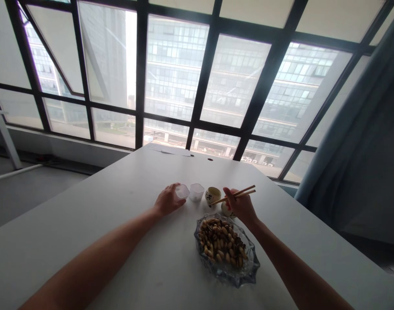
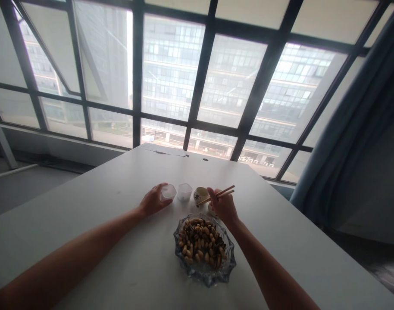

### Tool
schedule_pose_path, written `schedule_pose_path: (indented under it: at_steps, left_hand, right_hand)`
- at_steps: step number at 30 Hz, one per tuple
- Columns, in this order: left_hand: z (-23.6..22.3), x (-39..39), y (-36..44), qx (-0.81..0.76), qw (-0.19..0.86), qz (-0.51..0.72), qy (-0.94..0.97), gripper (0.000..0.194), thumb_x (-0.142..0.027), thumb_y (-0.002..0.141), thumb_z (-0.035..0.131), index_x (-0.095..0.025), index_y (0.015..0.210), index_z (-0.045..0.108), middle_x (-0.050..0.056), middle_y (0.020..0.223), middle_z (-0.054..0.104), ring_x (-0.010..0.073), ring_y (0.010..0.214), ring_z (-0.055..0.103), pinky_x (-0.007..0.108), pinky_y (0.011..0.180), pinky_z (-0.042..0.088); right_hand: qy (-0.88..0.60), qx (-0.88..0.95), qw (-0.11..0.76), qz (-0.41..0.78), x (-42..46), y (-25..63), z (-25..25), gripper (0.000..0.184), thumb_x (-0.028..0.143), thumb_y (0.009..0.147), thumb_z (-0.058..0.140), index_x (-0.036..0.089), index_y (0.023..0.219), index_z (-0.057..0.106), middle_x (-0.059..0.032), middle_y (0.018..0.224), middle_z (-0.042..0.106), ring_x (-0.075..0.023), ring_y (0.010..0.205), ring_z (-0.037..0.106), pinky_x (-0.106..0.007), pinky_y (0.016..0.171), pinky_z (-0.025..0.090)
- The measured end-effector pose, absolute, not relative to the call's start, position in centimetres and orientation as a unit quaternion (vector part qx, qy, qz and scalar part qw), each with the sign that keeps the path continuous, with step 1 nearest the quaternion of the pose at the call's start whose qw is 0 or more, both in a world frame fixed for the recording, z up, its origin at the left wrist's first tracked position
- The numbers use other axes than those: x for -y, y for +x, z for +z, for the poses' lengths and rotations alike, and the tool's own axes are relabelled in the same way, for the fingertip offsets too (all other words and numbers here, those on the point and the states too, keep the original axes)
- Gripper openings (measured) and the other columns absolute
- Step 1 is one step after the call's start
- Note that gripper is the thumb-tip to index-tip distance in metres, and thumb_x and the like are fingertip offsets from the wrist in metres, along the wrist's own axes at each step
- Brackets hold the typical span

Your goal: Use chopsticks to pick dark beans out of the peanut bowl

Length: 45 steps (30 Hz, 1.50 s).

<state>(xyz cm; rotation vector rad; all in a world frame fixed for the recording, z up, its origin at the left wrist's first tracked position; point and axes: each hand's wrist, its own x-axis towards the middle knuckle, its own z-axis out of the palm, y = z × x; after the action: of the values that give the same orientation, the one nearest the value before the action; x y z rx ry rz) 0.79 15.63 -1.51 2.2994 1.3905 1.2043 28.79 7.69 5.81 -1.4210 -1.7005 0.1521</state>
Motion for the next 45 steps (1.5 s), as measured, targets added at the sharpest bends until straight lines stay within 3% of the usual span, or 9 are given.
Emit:
schedule_pose_path:
  at_steps: [11, 16, 24, 34, 38, 41, 45]
  left_hand:
    - [-1.8, -15.8, 1.0, -0.469, 0.098, 0.405, 0.779, 0.064, -0.039, 0.073, 0.070, -0.018, 0.130, 0.050, 0.015, 0.126, 0.062, 0.0350, 0.116, 0.060, 0.048, 0.101, 0.047]
    - [-1.9, -16.1, 1.2, -0.459, 0.114, 0.425, 0.772, 0.064, -0.039, 0.069, 0.073, -0.026, 0.129, 0.053, 0.013, 0.123, 0.063, 0.0371, 0.114, 0.061, 0.051, 0.099, 0.049]
    - [-1.3, -15.2, 1.0, -0.432, 0.120, 0.376, 0.811, 0.072, -0.045, 0.074, 0.069, -0.022, 0.137, 0.044, 0.014, 0.131, 0.061, 0.0321, 0.117, 0.060, 0.047, 0.101, 0.049]
    - [-1.1, -15.2, 0.8, -0.408, 0.146, 0.378, 0.818, 0.073, -0.047, 0.075, 0.070, -0.022, 0.138, 0.042, 0.015, 0.131, 0.062, 0.0325, 0.115, 0.062, 0.050, 0.098, 0.050]
    - [-1.1, -15.2, 0.8, -0.414, 0.133, 0.375, 0.819, 0.073, -0.050, 0.075, 0.069, -0.024, 0.138, 0.044, 0.014, 0.130, 0.062, 0.0335, 0.114, 0.062, 0.048, 0.097, 0.051]
    - [-1.1, -15.1, 0.8, -0.432, 0.128, 0.369, 0.813, 0.072, -0.051, 0.075, 0.068, -0.024, 0.138, 0.045, 0.014, 0.127, 0.064, 0.0334, 0.111, 0.064, 0.046, 0.096, 0.051]
    - [-1.3, -15.3, 0.9, -0.454, 0.126, 0.365, 0.803, 0.072, -0.051, 0.076, 0.066, -0.022, 0.138, 0.045, 0.013, 0.127, 0.063, 0.0350, 0.113, 0.063, 0.048, 0.098, 0.050]
  right_hand:
    - [-0.554, 0.663, 0.477, 0.161, -8.0, 29.0, 4.8, 0.059, 0.075, 0.085, 0.049, 0.020, 0.065, 0.054, -0.0015, 0.044, 0.055, -0.0157, 0.035, 0.052, -0.024, 0.035, 0.039]
    - [-0.543, 0.668, 0.484, 0.160, -7.6, 29.2, 4.9, 0.060, 0.077, 0.086, 0.046, 0.021, 0.068, 0.055, -0.0019, 0.046, 0.056, -0.0159, 0.036, 0.052, -0.025, 0.035, 0.041]
    - [-0.449, 0.661, 0.585, 0.139, -6.0, 26.2, 7.0, 0.053, 0.067, 0.094, 0.043, 0.021, 0.073, 0.060, -0.0031, 0.054, 0.061, -0.0167, 0.044, 0.058, -0.028, 0.044, 0.049]
    - [-0.400, 0.785, 0.438, 0.180, -9.2, 23.4, 8.4, 0.054, 0.063, 0.093, 0.050, 0.018, 0.063, 0.057, -0.0022, 0.054, 0.060, -0.0131, 0.048, 0.056, -0.022, 0.048, 0.043]
    - [-0.418, 0.729, 0.501, 0.206, -8.6, 24.1, 8.8, 0.057, 0.071, 0.088, 0.049, 0.019, 0.067, 0.060, -0.0020, 0.052, 0.059, -0.0137, 0.046, 0.055, -0.023, 0.046, 0.044]
    - [-0.458, 0.667, 0.532, 0.251, -6.8, 25.7, 10.0, 0.063, 0.079, 0.083, 0.046, 0.020, 0.063, 0.058, -0.0002, 0.043, 0.053, -0.0126, 0.035, 0.048, -0.023, 0.035, 0.037]
    - [-0.500, 0.688, 0.417, 0.322, -4.3, 27.9, 11.2, 0.065, 0.080, 0.080, 0.048, 0.019, 0.058, 0.056, 0.0007, 0.037, 0.051, -0.0111, 0.029, 0.044, -0.021, 0.032, 0.033]
